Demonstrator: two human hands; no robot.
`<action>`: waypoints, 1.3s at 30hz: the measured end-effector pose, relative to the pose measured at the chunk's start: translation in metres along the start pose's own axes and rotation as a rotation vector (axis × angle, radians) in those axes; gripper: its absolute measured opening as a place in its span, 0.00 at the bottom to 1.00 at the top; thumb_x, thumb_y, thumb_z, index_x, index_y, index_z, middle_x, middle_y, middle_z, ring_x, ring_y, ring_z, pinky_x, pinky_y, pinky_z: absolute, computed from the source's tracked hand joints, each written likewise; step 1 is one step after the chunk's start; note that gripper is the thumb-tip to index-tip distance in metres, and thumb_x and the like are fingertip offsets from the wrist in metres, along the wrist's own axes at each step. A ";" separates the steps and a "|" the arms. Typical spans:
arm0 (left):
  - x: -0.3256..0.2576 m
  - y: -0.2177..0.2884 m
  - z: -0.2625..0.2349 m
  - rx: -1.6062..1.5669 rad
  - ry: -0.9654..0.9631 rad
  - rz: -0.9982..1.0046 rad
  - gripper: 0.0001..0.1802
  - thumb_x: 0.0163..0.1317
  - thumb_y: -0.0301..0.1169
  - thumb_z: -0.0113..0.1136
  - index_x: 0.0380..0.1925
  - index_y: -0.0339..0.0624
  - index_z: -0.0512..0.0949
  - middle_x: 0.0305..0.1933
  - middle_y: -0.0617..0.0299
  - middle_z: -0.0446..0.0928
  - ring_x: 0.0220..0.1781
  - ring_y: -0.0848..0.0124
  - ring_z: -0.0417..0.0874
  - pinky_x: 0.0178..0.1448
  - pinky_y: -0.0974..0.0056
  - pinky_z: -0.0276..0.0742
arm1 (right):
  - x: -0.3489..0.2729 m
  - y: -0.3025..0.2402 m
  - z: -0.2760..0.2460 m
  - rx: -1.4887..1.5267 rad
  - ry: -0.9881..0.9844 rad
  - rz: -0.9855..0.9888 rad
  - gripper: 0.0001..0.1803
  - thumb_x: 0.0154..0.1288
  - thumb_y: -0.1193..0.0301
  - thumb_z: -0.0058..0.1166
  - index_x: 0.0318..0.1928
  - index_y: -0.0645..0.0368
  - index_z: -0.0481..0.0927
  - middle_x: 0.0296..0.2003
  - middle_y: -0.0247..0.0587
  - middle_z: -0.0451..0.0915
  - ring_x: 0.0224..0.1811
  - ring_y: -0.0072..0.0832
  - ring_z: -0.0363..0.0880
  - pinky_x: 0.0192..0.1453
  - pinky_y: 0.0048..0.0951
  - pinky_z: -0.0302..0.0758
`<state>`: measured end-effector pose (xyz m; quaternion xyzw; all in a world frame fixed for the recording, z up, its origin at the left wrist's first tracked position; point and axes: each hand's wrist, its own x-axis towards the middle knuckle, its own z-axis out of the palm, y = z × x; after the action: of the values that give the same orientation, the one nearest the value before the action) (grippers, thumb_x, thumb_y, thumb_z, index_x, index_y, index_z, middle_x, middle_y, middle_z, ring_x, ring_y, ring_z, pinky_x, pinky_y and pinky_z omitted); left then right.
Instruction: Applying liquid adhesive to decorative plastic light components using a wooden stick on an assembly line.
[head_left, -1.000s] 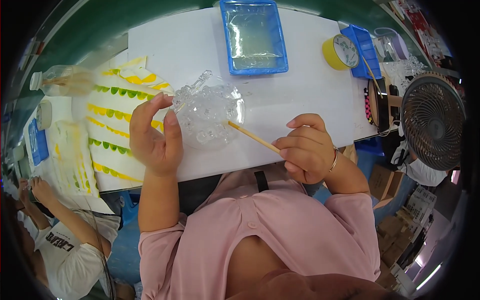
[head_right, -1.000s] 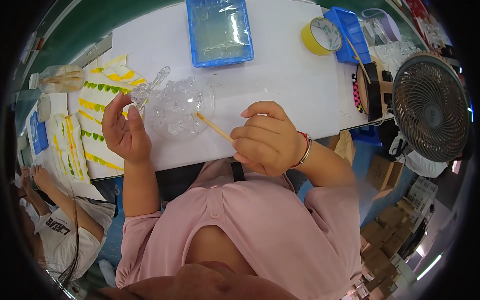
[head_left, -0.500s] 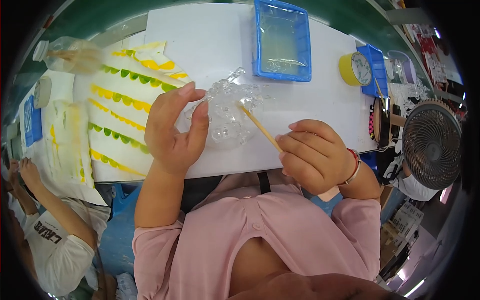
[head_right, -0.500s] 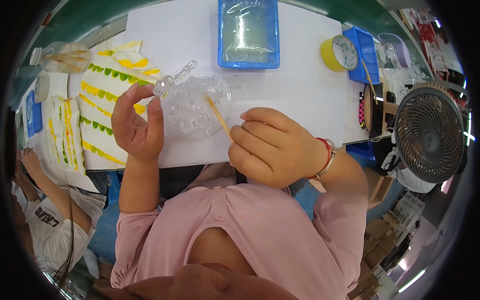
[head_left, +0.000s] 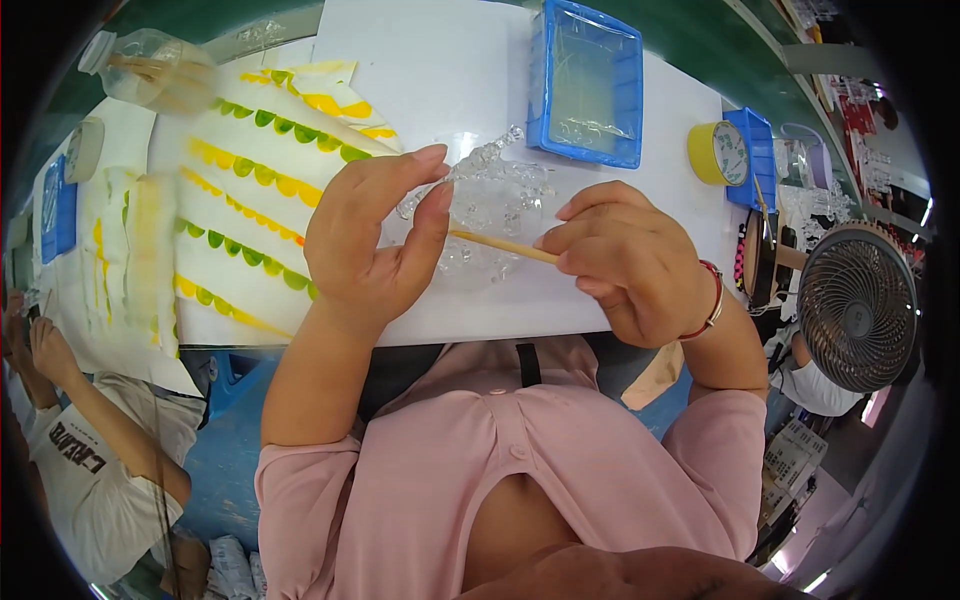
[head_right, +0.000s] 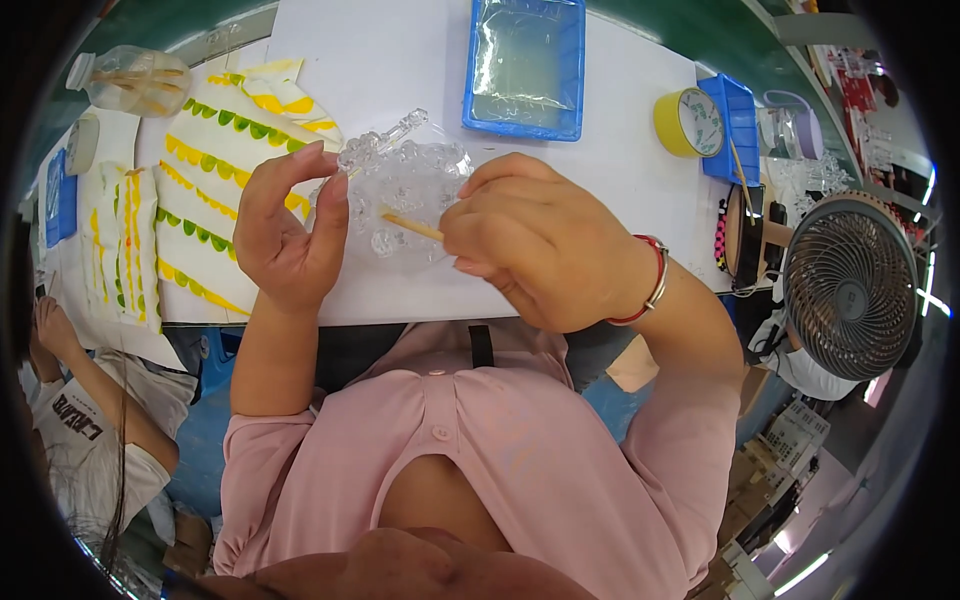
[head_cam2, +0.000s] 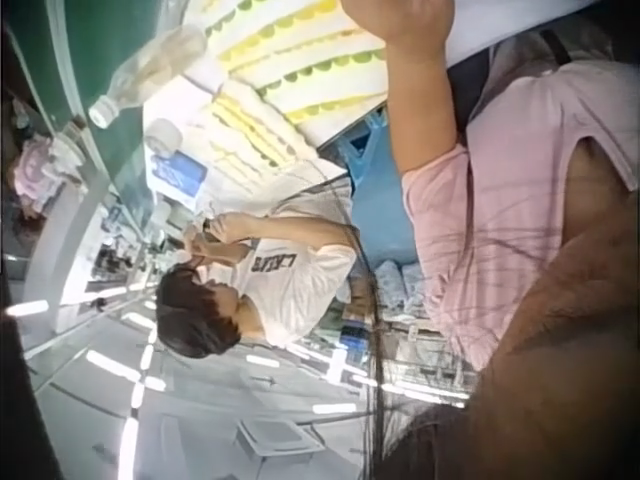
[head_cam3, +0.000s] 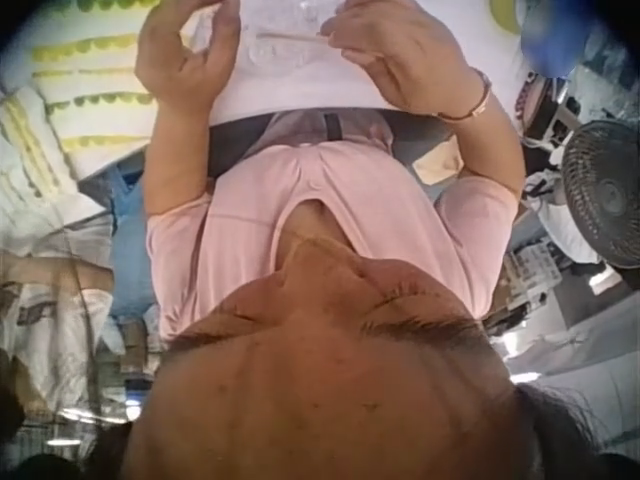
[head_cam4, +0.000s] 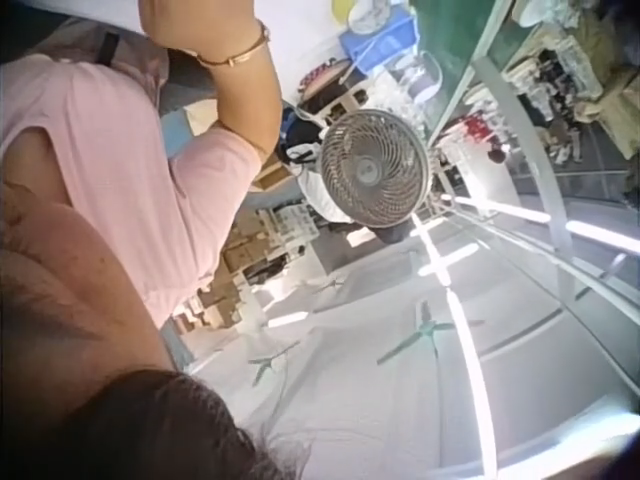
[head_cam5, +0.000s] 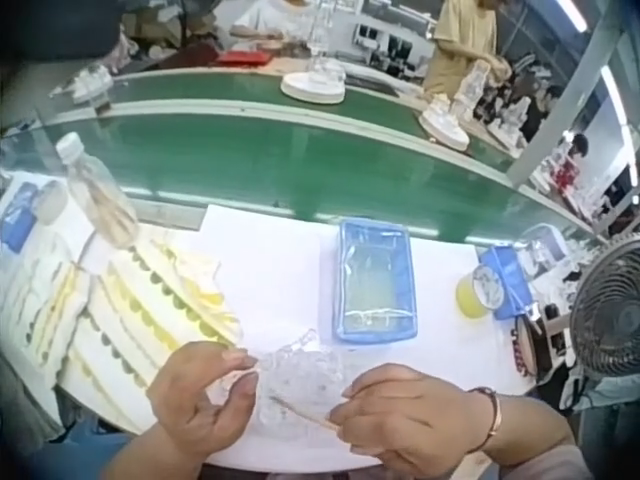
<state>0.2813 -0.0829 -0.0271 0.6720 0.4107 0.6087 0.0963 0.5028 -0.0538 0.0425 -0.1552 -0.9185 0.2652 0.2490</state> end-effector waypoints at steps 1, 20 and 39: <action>0.000 0.000 0.000 -0.001 0.001 -0.002 0.19 0.49 0.14 0.65 0.43 0.36 0.77 0.36 0.56 0.82 0.34 0.66 0.83 0.38 0.68 0.77 | 0.003 -0.002 0.001 -0.019 -0.003 -0.023 0.04 0.63 0.78 0.48 0.39 0.62 0.71 0.32 0.48 0.81 0.29 0.38 0.79 0.46 0.42 0.76; 0.003 0.000 -0.002 -0.076 -0.003 -0.077 0.14 0.48 0.15 0.64 0.37 0.37 0.81 0.33 0.58 0.82 0.32 0.65 0.81 0.37 0.67 0.75 | 0.029 -0.014 0.011 -0.103 0.029 -0.028 0.08 0.54 0.80 0.57 0.36 0.65 0.74 0.30 0.46 0.79 0.26 0.40 0.76 0.38 0.38 0.77; 0.005 0.000 -0.003 -0.132 -0.003 -0.107 0.12 0.48 0.16 0.65 0.34 0.37 0.81 0.30 0.58 0.81 0.30 0.67 0.80 0.35 0.68 0.74 | 0.009 -0.020 0.044 -0.560 -0.020 -0.517 0.12 0.63 0.67 0.53 0.31 0.64 0.69 0.29 0.52 0.79 0.25 0.35 0.78 0.39 0.33 0.79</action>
<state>0.2782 -0.0810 -0.0229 0.6424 0.4048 0.6273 0.1732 0.4687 -0.0843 0.0248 0.0221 -0.9666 -0.0661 0.2466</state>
